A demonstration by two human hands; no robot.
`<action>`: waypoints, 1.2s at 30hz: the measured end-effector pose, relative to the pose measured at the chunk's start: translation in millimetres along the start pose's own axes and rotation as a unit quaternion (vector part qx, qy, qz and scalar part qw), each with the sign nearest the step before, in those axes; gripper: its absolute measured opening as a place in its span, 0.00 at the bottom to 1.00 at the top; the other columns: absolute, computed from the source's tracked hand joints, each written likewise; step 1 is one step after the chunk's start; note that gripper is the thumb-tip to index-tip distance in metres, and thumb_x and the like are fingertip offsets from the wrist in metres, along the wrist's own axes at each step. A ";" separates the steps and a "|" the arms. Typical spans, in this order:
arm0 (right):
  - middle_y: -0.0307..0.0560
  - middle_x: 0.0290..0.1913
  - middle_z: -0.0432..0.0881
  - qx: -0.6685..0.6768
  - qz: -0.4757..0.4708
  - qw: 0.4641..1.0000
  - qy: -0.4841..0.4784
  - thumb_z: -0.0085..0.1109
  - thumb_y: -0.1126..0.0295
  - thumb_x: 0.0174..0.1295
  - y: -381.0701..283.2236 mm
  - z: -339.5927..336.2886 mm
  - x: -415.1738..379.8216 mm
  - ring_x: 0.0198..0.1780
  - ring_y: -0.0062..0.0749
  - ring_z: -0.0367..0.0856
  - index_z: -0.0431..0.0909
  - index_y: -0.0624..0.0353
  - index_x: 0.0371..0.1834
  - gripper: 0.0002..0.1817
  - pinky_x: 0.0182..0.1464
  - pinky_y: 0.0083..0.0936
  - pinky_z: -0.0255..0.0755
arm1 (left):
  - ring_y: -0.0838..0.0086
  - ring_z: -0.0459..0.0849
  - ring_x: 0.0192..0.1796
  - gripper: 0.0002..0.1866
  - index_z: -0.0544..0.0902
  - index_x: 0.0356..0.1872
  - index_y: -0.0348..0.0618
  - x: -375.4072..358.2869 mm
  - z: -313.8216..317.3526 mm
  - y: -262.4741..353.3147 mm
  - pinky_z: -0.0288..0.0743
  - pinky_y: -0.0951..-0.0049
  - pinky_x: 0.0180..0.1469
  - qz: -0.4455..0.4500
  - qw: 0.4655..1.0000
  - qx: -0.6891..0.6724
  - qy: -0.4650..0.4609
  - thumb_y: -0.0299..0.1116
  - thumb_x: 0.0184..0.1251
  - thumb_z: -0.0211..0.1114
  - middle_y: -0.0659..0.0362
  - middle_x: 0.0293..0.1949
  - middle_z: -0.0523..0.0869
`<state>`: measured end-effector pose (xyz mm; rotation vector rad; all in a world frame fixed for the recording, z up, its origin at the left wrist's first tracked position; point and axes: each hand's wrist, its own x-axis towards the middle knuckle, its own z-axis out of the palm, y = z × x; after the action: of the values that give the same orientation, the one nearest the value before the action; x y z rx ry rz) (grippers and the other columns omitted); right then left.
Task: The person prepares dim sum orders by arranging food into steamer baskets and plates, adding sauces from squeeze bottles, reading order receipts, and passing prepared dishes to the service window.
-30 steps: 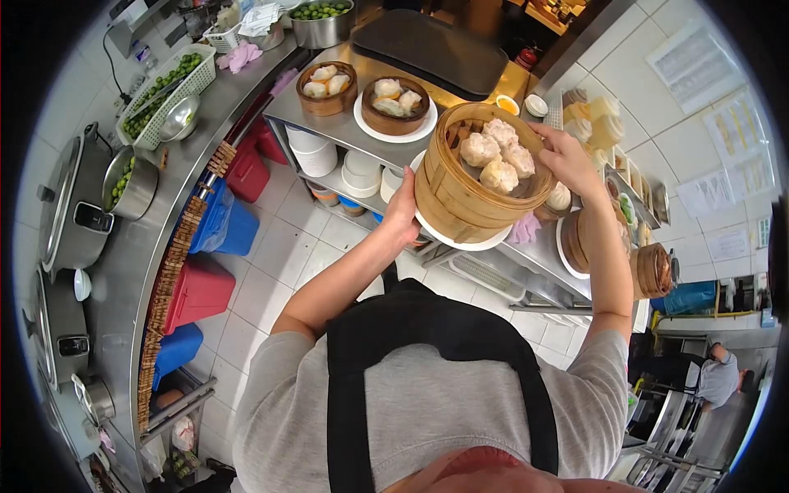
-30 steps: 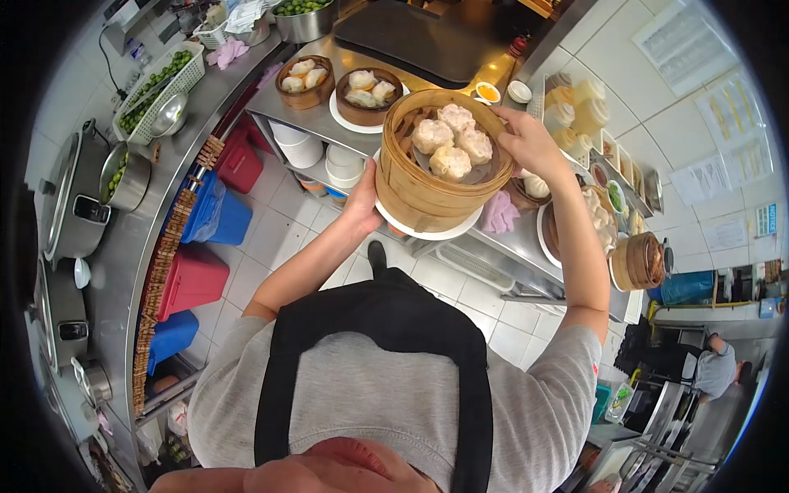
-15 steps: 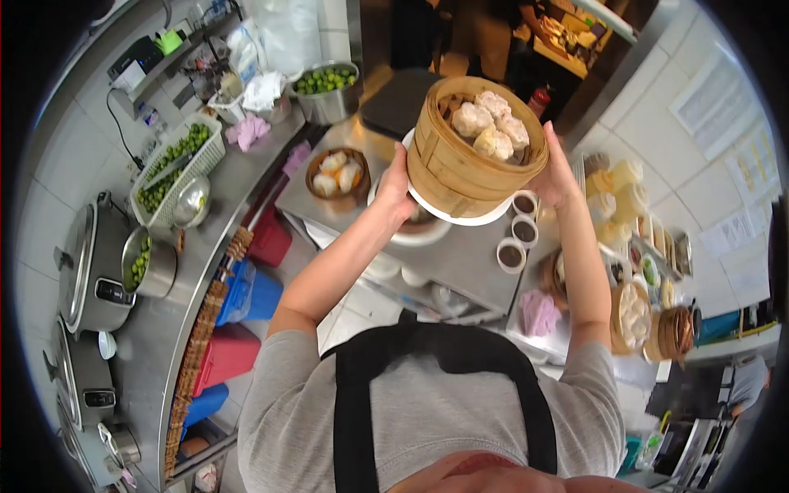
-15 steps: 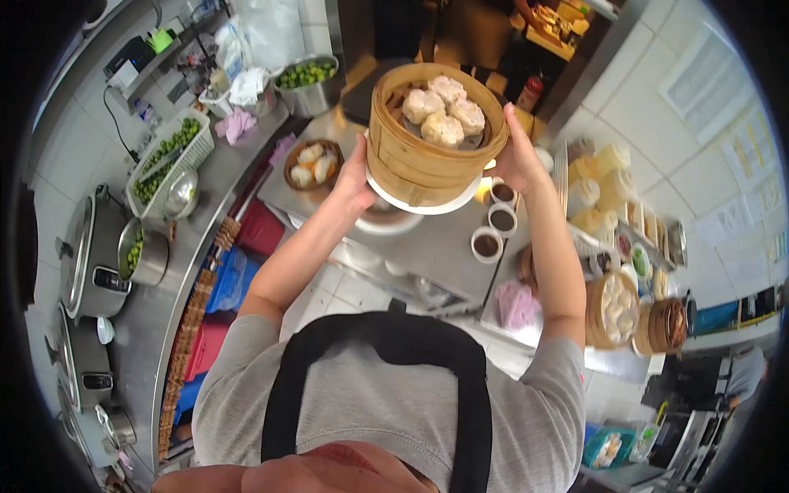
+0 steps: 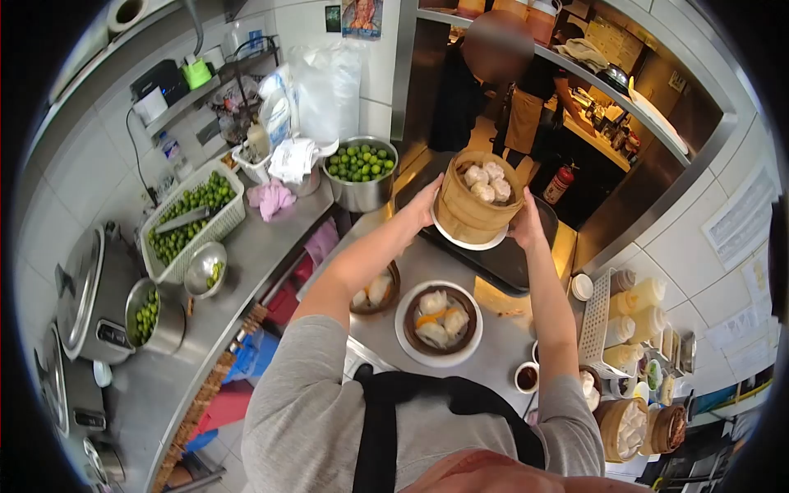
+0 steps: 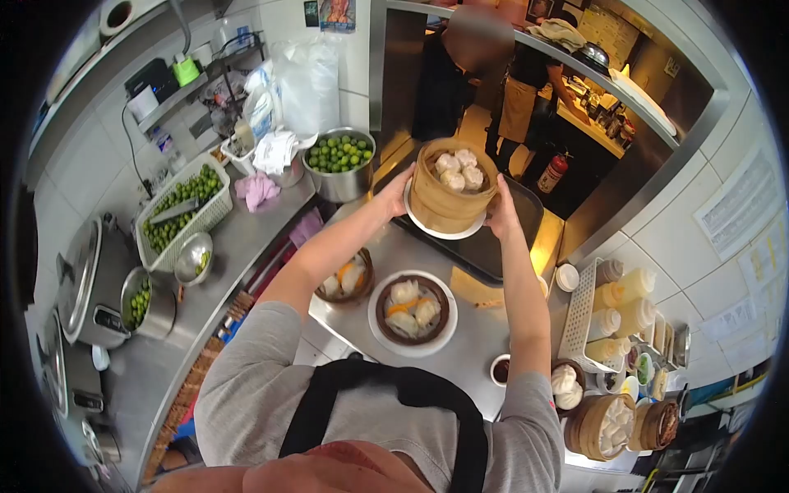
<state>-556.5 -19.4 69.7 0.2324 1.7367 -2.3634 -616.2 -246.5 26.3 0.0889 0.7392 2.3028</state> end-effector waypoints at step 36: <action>0.50 0.69 0.46 -0.111 0.124 0.979 0.121 0.32 0.30 0.53 79.3 34.3 38.9 0.68 0.53 0.42 0.38 0.35 0.68 0.42 0.59 0.59 0.44 | 0.52 0.69 0.56 0.42 0.39 0.67 0.52 -7.9 -87.9 35.7 0.62 0.67 0.58 0.042 0.593 0.803 0.051 0.53 0.58 0.52 0.43 0.56 0.69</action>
<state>-574.5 -77.8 -2.8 0.6820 1.9311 -2.0143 -655.1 -315.2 -26.9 0.7857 2.6164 0.9142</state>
